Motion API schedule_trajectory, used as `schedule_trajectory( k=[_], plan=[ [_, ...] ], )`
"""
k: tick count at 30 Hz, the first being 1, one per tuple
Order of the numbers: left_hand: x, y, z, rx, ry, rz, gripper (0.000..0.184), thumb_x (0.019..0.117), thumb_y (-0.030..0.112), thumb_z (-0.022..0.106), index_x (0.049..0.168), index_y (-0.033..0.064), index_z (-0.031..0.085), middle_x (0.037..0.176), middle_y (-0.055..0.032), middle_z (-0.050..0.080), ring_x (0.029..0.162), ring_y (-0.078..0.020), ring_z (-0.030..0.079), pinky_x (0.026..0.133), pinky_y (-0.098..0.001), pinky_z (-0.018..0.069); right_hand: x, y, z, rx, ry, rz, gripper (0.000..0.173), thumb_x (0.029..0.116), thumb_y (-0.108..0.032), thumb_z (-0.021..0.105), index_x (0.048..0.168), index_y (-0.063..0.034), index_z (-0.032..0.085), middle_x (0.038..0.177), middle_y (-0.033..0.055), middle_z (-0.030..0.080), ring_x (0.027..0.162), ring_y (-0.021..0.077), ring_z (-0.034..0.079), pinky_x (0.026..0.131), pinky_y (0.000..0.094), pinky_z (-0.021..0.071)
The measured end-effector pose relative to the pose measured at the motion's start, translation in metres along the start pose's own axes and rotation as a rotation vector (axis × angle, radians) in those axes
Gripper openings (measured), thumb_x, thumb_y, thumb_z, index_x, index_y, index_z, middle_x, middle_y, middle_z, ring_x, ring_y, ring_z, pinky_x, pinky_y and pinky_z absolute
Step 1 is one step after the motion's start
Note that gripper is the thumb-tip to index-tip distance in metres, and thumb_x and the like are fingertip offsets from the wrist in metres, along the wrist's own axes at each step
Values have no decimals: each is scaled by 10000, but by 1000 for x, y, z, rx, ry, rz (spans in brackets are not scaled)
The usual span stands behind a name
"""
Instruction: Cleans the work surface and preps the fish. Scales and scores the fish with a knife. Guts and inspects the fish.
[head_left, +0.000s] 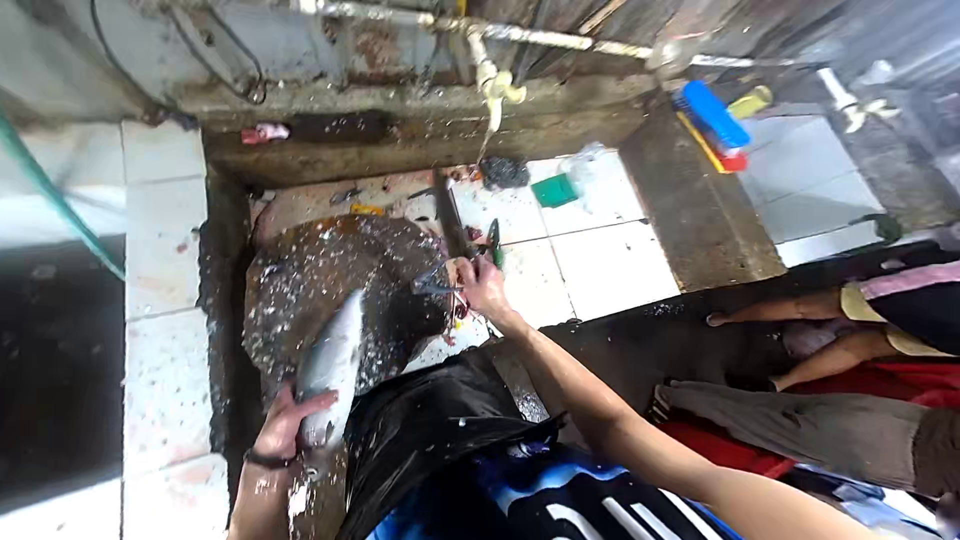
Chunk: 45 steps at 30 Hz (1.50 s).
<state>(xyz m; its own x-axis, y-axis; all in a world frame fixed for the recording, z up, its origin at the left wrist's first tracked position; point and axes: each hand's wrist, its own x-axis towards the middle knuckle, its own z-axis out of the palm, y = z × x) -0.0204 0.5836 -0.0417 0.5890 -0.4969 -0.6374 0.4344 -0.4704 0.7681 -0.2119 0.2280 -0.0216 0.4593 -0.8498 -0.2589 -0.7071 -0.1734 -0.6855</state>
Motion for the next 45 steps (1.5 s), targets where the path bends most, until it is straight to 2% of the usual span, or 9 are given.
schedule_trajectory(
  k=[6, 12, 18, 21, 26, 30, 34, 39, 45],
  plan=[
    [26, 32, 49, -238, 125, 178, 823, 695, 135, 808, 1422, 16, 441, 1148, -114, 702, 985, -189, 722, 830, -415, 635, 74, -32, -106, 8, 414, -11, 502, 1071, -486, 451, 1133, -27, 644, 855, 154, 682, 792, 304, 696, 756, 534, 572],
    [71, 73, 122, 474, 263, 201, 704, 841, 318, 832, 1382, -28, 544, 1236, -237, 677, 1163, -360, 660, 1007, -576, 522, -11, -12, -28, 29, 199, -299, 480, 1073, -516, 426, 1291, -105, 545, 702, 100, 594, 512, 244, 580, 449, 462, 510],
    [96, 64, 156, 764, 298, 18, 958, 873, 488, 739, 1555, -25, 303, 1218, -300, 660, 1135, -468, 655, 948, -645, 526, -36, 25, 75, -285, -292, -119, 534, 1070, -449, 434, 1358, -4, 501, 990, 206, 708, 919, 366, 727, 820, 572, 588],
    [101, 59, 156, 694, 293, 8, 930, 899, 484, 720, 1557, -14, 291, 1220, -288, 664, 1141, -447, 660, 964, -632, 526, -29, 5, 64, -263, -536, 14, 572, 1076, -545, 397, 1192, -26, 609, 931, 206, 689, 820, 356, 714, 745, 565, 584],
    [100, 51, 159, 614, 329, 9, 836, 918, 450, 700, 1539, 32, 328, 1153, -255, 699, 1085, -422, 695, 926, -627, 546, -38, -23, 79, -6, -131, -306, 531, 1091, -478, 357, 1274, -19, 551, 761, 112, 638, 638, 250, 663, 581, 483, 574],
    [99, 45, 163, 586, 353, 40, 851, 947, 456, 660, 1567, 6, 289, 1237, -251, 674, 1155, -414, 666, 973, -614, 526, -29, -32, 86, -94, -530, 17, 617, 1066, -586, 372, 1095, -32, 643, 853, 205, 672, 706, 355, 692, 635, 584, 573],
    [101, 18, 171, 535, 393, 147, 781, 1012, 465, 490, 1587, 9, 221, 1487, -285, 489, 1246, -424, 611, 999, -599, 518, -54, -20, 62, 26, -293, -142, 561, 1075, -566, 355, 1102, -63, 603, 679, 96, 590, 542, 249, 606, 503, 473, 537],
    [95, 2, 183, 498, 406, 179, 827, 1028, 521, 381, 1627, 41, 73, 1587, -292, 337, 1273, -425, 586, 984, -594, 527, -67, 31, 91, -192, -516, 35, 534, 1099, -483, 331, 1136, -36, 620, 888, 180, 682, 842, 345, 700, 768, 565, 564],
    [105, 63, 142, 818, 246, 17, 859, 781, 557, 817, 1322, -63, 571, 1263, -300, 633, 1203, -465, 609, 1003, -647, 490, 18, 48, 34, -190, -511, 34, 696, 1065, -616, 329, 1073, -10, 670, 835, 211, 657, 703, 359, 668, 668, 590, 556]
  ],
)
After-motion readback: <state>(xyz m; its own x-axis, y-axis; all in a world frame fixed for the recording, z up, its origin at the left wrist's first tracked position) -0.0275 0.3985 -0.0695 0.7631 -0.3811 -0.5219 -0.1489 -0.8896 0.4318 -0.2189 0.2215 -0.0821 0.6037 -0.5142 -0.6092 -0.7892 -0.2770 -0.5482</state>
